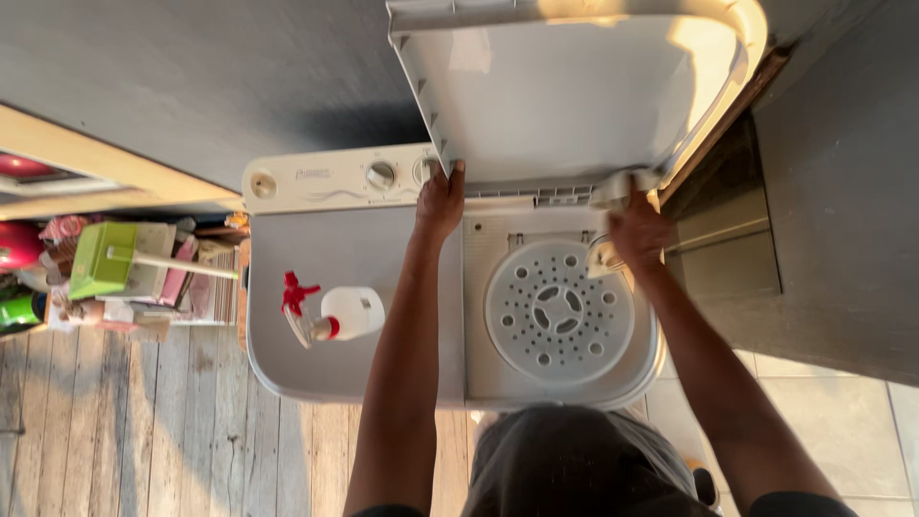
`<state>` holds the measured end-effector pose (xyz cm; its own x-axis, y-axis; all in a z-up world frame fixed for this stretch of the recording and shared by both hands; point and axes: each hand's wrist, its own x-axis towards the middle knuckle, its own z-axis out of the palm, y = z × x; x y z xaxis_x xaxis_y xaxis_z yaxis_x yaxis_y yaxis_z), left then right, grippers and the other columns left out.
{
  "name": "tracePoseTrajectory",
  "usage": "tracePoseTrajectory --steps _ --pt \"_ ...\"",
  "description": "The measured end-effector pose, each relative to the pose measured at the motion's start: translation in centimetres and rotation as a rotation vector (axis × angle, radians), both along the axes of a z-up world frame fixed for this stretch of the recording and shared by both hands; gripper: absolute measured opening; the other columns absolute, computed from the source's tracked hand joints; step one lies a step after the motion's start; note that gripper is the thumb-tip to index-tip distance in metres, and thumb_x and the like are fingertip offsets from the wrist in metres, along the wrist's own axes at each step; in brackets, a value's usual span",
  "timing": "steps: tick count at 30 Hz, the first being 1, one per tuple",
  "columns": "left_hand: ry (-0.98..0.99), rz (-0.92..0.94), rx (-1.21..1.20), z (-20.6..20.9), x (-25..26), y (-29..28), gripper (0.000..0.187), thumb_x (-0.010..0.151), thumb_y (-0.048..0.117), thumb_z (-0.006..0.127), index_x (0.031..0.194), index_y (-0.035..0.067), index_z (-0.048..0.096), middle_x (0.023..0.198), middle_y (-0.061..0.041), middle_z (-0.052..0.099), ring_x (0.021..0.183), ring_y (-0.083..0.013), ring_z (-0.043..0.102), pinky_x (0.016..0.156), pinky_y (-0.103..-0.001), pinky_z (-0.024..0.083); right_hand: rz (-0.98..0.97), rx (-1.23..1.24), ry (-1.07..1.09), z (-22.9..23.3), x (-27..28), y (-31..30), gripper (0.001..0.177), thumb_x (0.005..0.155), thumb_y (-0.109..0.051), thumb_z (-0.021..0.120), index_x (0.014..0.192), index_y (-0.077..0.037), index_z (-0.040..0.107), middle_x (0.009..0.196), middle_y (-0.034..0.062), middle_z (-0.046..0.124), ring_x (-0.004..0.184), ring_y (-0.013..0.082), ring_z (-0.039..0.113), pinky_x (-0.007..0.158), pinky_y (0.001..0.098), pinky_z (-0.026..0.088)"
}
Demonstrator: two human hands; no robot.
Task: The person cleans a washing machine lid by spraying liquid with a spray bottle and wiping the lid surfaces with a cloth, then spraying additional liquid onto the cloth.
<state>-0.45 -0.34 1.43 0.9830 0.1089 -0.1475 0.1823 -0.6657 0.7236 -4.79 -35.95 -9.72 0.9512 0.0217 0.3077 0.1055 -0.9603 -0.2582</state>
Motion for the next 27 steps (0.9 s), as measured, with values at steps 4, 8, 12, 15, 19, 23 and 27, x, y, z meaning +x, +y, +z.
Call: tracePoseTrajectory --steps 4,8,12,15,19,23,27 --pt "-0.015 -0.009 -0.011 0.5 0.0 0.2 0.06 0.104 0.052 0.034 0.137 0.005 0.048 0.109 -0.026 0.071 0.104 -0.0501 0.064 0.089 -0.057 0.049 -0.012 -0.01 0.007 0.6 0.9 5.8 0.062 0.086 -0.031 0.082 0.134 -0.004 0.055 0.1 0.0151 0.07 0.074 0.0245 0.071 0.057 0.0347 0.057" --pt "-0.028 -0.005 -0.007 -0.5 0.7 0.1 0.06 0.107 0.054 0.035 0.132 0.003 0.052 0.108 -0.027 0.072 0.103 -0.0491 0.066 0.088 -0.057 0.051 0.177 0.179 -0.141 0.8 0.1 6.6 0.031 0.091 -0.018 0.07 0.12 -0.018 0.061 0.103 0.0071 0.073 0.072 0.019 0.067 0.064 0.0338 0.058" --pt "-0.029 -0.012 -0.035 -1.4 0.5 0.5 0.06 0.107 0.055 0.033 0.13 0.003 0.053 0.106 -0.026 0.073 0.103 -0.0478 0.067 0.088 -0.055 0.051 0.538 0.125 -0.255 2.6 -0.8 16.0 0.031 0.101 -0.011 0.065 0.131 -0.017 0.059 0.123 0.0034 0.073 0.082 0.0126 0.066 0.067 0.031 0.057" --pt "-0.058 -0.005 -0.036 -1.7 0.6 0.7 0.062 0.103 0.054 0.037 0.134 0.001 0.051 0.108 -0.029 0.071 0.104 -0.0524 0.063 0.086 -0.057 0.05 0.509 -0.232 -0.247 4.7 0.6 20.3 0.056 0.08 -0.019 0.07 0.136 -0.019 0.063 0.117 0.0064 0.061 0.107 0.0211 0.063 0.082 0.0349 0.061" --pt "-0.138 -0.027 -0.067 -1.5 0.7 0.9 0.063 0.105 0.054 0.039 0.139 0.002 0.047 0.118 -0.03 0.068 0.112 -0.0528 0.06 0.092 -0.056 0.049 0.64 -0.386 0.021 5.1 1.4 17.8 0.061 0.086 -0.022 0.069 0.145 -0.021 0.057 0.125 0.0146 0.054 0.109 0.0278 0.056 0.075 0.0411 0.06" --pt "-0.025 -0.015 -0.055 -0.3 0.1 0.3 0.06 0.106 0.056 0.035 0.138 0.008 0.051 0.117 -0.025 0.071 0.112 -0.049 0.063 0.094 -0.055 0.051 0.633 -0.499 0.085 4.4 1.0 11.2 0.032 0.089 -0.026 0.066 0.119 -0.019 0.061 0.138 0.0122 0.052 0.125 0.0277 0.059 0.095 0.043 0.061" --pt "-0.023 -0.009 -0.071 0.8 -0.2 -0.1 0.061 0.105 0.056 0.034 0.139 0.007 0.05 0.115 -0.024 0.072 0.11 -0.0478 0.065 0.092 -0.055 0.052 0.547 -0.18 0.465 5.4 0.0 7.1 0.03 0.114 -0.031 0.052 0.13 -0.005 0.057 0.139 0.0267 0.05 0.108 0.0338 0.064 0.075 0.0409 0.066"
